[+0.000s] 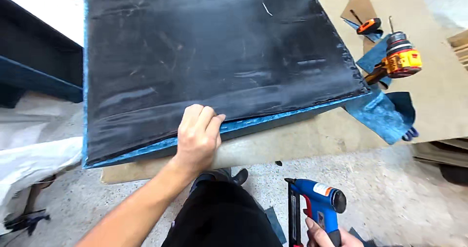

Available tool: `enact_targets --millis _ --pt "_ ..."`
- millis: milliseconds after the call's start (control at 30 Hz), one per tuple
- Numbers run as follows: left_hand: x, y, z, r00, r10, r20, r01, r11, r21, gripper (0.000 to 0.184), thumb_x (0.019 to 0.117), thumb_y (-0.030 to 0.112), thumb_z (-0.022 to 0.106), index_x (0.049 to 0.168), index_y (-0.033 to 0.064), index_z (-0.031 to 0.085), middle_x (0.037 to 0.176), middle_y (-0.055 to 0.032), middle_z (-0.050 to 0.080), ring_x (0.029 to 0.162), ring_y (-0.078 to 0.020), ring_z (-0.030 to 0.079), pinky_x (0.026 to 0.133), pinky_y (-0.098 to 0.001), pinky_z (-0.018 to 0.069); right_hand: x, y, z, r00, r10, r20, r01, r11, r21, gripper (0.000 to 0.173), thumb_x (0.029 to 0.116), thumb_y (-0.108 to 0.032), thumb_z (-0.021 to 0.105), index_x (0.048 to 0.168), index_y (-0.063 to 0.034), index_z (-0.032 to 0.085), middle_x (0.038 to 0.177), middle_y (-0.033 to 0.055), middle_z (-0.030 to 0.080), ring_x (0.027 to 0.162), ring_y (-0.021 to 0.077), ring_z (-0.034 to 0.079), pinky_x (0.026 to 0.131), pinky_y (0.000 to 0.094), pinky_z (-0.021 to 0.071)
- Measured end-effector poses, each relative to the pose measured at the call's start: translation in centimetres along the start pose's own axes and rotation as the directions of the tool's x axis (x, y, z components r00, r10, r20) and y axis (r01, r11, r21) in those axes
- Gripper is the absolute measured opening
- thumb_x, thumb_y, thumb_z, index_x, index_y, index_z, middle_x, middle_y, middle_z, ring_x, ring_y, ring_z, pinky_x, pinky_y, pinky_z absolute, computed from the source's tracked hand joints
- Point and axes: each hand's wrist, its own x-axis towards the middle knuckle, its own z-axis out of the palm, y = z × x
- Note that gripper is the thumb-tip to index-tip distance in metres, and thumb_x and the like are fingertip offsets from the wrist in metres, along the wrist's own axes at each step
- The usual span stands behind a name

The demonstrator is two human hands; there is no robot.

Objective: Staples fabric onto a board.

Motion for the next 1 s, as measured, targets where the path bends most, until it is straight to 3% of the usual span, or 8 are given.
enact_targets --millis 133,300,400,467,533,667,767,1000 --pt "-0.7 0.4 0.5 0.997 -0.071 0.006 0.071 0.993 -0.089 0.013 0.0990 0.010 0.064 0.097 0.0038 0.075 0.104 -0.0124 0.073 0.104 -0.0272 0.069 0.096 -0.0410 0.0546 0.2 -3.8 0.5 0.999 -0.045 -0.004 0.045 0.996 0.081 0.023 0.1021 -0.021 0.063 0.104 0.0020 0.066 0.061 0.0083 0.065 0.049 0.0228 0.064 0.050 0.0414 0.0602" --pt "-1.3 -1.0 0.6 0.996 0.090 -0.028 -0.094 0.967 -0.235 0.016 0.0961 0.003 0.060 0.098 0.0009 0.075 0.103 -0.0141 0.073 0.105 -0.0284 0.070 0.100 -0.0439 0.0539 1.3 -10.1 0.7 0.970 -0.225 -0.095 0.228 0.973 0.024 0.024 0.1027 -0.022 0.062 0.110 0.0007 0.068 0.060 0.0067 0.064 0.046 0.0210 0.062 0.046 0.0391 0.0590" --pt "-0.5 -0.8 0.2 0.987 0.090 0.131 -0.064 0.979 -0.192 0.017 0.0995 0.005 0.055 0.098 0.0000 0.071 0.099 -0.0145 0.071 0.097 -0.0302 0.068 0.090 -0.0434 0.0547 3.1 -12.9 0.8 0.945 -0.298 -0.137 0.288 0.954 -0.090 0.034 0.1004 -0.035 0.064 0.110 -0.0030 0.070 0.058 0.0056 0.062 0.044 0.0208 0.060 0.042 0.0384 0.0566" --pt "0.1 -0.9 0.0 0.975 0.091 0.205 -0.052 0.981 -0.186 0.018 0.1028 0.007 0.051 0.097 -0.0004 0.067 0.094 -0.0145 0.067 0.088 -0.0308 0.065 0.076 -0.0424 0.0527 4.3 -14.7 0.7 0.940 -0.307 -0.147 0.281 0.944 -0.175 0.038 0.0984 -0.042 0.065 0.109 -0.0056 0.072 0.058 0.0059 0.061 0.043 0.0218 0.060 0.041 0.0391 0.0563" --pt "0.0 -1.3 -0.1 0.973 0.125 0.192 -0.079 0.969 -0.233 0.018 0.1032 0.008 0.051 0.098 -0.0008 0.066 0.091 -0.0139 0.065 0.083 -0.0301 0.064 0.072 -0.0419 0.0519 5.0 -16.4 0.8 0.942 -0.301 -0.149 0.264 0.938 -0.223 0.038 0.0983 -0.043 0.064 0.109 -0.0070 0.072 0.058 0.0061 0.061 0.043 0.0221 0.060 0.041 0.0386 0.0559" --pt "-0.3 -1.7 -0.1 0.977 0.177 0.115 -0.130 0.933 -0.335 0.019 0.1024 0.004 0.050 0.102 -0.0027 0.067 0.094 -0.0148 0.067 0.085 -0.0293 0.065 0.078 -0.0421 0.0539 5.6 -18.2 1.2 0.950 -0.255 -0.179 0.191 0.931 -0.312 0.039 0.0968 -0.047 0.065 0.107 -0.0107 0.074 0.059 0.0065 0.062 0.044 0.0225 0.060 0.041 0.0377 0.0556" --pt "-0.1 -1.6 -0.2 0.976 0.200 0.086 -0.163 0.933 -0.320 0.019 0.1017 0.001 0.050 0.100 -0.0048 0.069 0.093 -0.0164 0.069 0.086 -0.0303 0.067 0.081 -0.0430 0.0560 5.4 -18.7 2.1 0.958 -0.223 -0.180 0.119 0.882 -0.457 0.039 0.0957 -0.054 0.062 0.094 -0.0154 0.070 0.059 0.0031 0.063 0.045 0.0206 0.062 0.040 0.0382 0.0555" --pt "-0.2 -1.8 -0.3 0.967 0.245 0.075 -0.214 0.933 -0.288 0.023 0.1005 -0.003 0.048 0.101 -0.0069 0.070 0.096 -0.0178 0.072 0.088 -0.0309 0.069 0.082 -0.0423 0.0562 1.7 -19.8 7.1 0.980 -0.191 -0.059 0.140 0.865 -0.482 0.024 0.0995 -0.038 0.065 0.099 -0.0140 0.072 0.067 -0.0026 0.069 0.052 0.0137 0.066 0.046 0.0373 0.0589"
